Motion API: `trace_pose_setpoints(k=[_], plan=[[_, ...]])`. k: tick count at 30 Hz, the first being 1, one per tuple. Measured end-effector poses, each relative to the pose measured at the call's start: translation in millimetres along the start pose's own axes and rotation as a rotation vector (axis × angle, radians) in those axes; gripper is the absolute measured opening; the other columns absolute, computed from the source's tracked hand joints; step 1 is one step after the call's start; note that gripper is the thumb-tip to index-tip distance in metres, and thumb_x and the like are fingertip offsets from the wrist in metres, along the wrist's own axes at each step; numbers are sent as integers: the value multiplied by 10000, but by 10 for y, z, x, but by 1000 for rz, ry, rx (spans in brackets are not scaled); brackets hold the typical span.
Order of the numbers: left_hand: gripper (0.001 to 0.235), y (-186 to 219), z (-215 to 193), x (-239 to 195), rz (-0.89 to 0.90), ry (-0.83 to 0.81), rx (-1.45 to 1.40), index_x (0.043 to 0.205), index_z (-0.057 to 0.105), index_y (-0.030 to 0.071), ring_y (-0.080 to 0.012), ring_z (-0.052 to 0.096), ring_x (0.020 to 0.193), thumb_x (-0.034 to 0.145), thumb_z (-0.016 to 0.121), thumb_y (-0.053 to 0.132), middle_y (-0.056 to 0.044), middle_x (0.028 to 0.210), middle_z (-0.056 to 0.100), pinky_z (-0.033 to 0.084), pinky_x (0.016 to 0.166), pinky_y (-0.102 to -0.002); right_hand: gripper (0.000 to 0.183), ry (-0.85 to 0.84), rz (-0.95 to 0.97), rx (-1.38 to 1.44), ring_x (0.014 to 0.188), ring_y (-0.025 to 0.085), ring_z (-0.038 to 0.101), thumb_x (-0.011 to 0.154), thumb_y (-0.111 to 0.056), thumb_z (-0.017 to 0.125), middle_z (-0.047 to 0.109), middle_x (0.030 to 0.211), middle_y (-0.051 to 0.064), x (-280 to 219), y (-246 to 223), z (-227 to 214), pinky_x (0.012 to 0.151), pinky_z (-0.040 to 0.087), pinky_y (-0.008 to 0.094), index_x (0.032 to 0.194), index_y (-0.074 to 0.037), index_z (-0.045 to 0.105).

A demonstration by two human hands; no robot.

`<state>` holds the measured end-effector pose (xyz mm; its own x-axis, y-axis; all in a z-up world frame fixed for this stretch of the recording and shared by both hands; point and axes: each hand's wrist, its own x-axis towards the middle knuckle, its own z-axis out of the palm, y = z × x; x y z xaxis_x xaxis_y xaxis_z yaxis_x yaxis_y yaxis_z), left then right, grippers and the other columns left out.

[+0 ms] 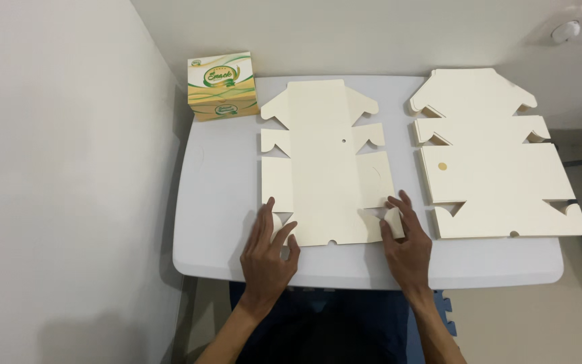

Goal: The person assembles a flat cardboard box by folding the sides and tucking the flaps into slots to form a rectangular container. They then place a smaller, pre-assembled box inside the newly formed container and close the lid. The person repeats the assembly process with another flat cardboard piece.

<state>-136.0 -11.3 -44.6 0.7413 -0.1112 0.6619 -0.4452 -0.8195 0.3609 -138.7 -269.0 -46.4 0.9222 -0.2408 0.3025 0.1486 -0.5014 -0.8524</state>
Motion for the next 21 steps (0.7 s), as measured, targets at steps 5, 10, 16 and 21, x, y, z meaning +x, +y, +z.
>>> trace_pose_setpoints(k=[5,10,16,21], plan=[[526,-437,-86,151,238,-338,72,1157,801,149,-479,315,1583,873,782,591,-159,1681,464,122,1170,-858,324,-41,-289,-503,1546,344,425,977,-154,741,568,1614,80,-12,300,-6,1322,260,539,1288,-242,765],[655,-446,-103,486,408,-655,146,1147,740,79,-316,379,1583,858,720,666,-96,1731,393,159,1226,-831,701,-348,-489,-843,1426,159,574,845,-757,667,635,1519,-71,162,114,-105,1384,100,569,1459,-422,625],[679,-352,82,708,424,-1103,215,1604,408,123,-328,537,1469,1041,600,450,-175,1613,523,176,1296,-681,700,-683,-497,-1120,1468,196,533,990,-753,458,559,1592,-37,384,-63,-20,1327,231,552,1550,-335,489],[325,-509,-49,883,277,-913,-105,1164,786,185,-252,820,1021,1063,633,453,-81,1039,849,487,1161,-451,491,-689,-405,-852,1213,148,749,1105,-555,364,823,1186,-13,596,-113,-83,1289,365,460,1157,-274,762]])
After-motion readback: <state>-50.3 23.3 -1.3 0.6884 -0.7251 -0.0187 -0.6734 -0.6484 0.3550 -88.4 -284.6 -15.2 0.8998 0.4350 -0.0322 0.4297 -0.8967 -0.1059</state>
